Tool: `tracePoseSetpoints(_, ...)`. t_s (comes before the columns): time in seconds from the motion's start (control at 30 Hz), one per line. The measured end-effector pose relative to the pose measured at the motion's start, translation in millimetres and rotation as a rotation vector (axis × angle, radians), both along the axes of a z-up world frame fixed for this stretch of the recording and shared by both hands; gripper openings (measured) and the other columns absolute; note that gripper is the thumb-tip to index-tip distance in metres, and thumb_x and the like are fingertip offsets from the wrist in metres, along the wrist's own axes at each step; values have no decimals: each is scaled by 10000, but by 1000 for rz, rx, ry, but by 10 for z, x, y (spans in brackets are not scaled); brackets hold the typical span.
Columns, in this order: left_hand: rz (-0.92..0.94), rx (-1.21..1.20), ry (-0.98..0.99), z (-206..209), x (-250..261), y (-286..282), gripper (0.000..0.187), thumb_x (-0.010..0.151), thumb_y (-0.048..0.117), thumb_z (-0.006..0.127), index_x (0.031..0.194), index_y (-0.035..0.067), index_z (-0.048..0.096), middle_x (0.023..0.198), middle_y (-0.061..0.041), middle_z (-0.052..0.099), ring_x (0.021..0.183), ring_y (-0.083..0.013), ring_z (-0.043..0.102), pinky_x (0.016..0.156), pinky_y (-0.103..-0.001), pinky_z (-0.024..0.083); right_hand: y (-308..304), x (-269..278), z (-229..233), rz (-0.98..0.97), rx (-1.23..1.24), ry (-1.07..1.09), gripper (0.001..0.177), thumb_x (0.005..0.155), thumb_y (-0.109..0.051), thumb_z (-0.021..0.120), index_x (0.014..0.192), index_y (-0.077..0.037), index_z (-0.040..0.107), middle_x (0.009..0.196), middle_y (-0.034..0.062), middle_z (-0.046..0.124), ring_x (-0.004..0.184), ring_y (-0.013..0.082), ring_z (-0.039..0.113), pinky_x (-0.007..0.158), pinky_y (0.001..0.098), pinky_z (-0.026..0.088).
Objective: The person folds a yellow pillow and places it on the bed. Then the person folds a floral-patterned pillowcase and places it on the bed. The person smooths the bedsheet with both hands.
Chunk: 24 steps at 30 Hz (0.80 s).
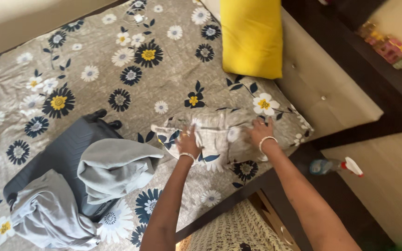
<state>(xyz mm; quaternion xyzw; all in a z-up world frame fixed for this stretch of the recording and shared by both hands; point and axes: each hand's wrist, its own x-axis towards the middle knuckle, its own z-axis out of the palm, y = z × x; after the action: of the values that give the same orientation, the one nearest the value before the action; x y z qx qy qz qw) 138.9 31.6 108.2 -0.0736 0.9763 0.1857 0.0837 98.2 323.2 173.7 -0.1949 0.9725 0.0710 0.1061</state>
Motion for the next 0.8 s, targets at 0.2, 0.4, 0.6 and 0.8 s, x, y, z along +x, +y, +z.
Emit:
tracePoseSetpoints(0.2, -311, -27, -189, 31, 177, 627, 1222, 673, 458, 934, 1616, 326, 169, 1714, -96, 57, 1565, -413, 106, 1167, -720, 191, 366, 239, -321, -213, -236, -142, 721, 868, -383, 722, 1523, -352, 422, 1617, 142, 304, 1517, 370, 258, 1208, 585, 255)
tracePoseSetpoints(0.4, -314, -121, -318, -158, 121, 690, 1240, 681, 468, 927, 1635, 306, 152, 1729, -38, 53, 1572, -369, 95, 1184, -707, 211, 141, 472, -646, -228, -222, -281, 901, 859, -408, 759, 1579, -273, 233, 1676, 194, 115, 1513, 473, 169, 1208, 583, 234)
tracePoseSetpoints(0.6, -405, -261, -360, -562, 388, 614, 1160, 745, 377, 897, 1626, 306, 145, 1726, -24, 61, 1580, -311, 108, 1178, -694, 202, -115, 865, -756, -208, -71, -366, 906, 913, -404, 712, 1620, -356, 148, 1703, 150, 57, 1530, 490, 99, 1176, 676, 217)
tracePoseSetpoints(0.8, -383, -248, -238, -887, 199, 578, 827, 936, 128, 617, 1616, 369, 213, 1716, 17, 116, 1558, -272, 167, 1119, -730, 250, -147, 443, -887, -265, -107, -443, 866, 911, -356, 729, 1595, -373, 198, 1685, 142, 98, 1517, 494, 132, 1175, 654, 248)
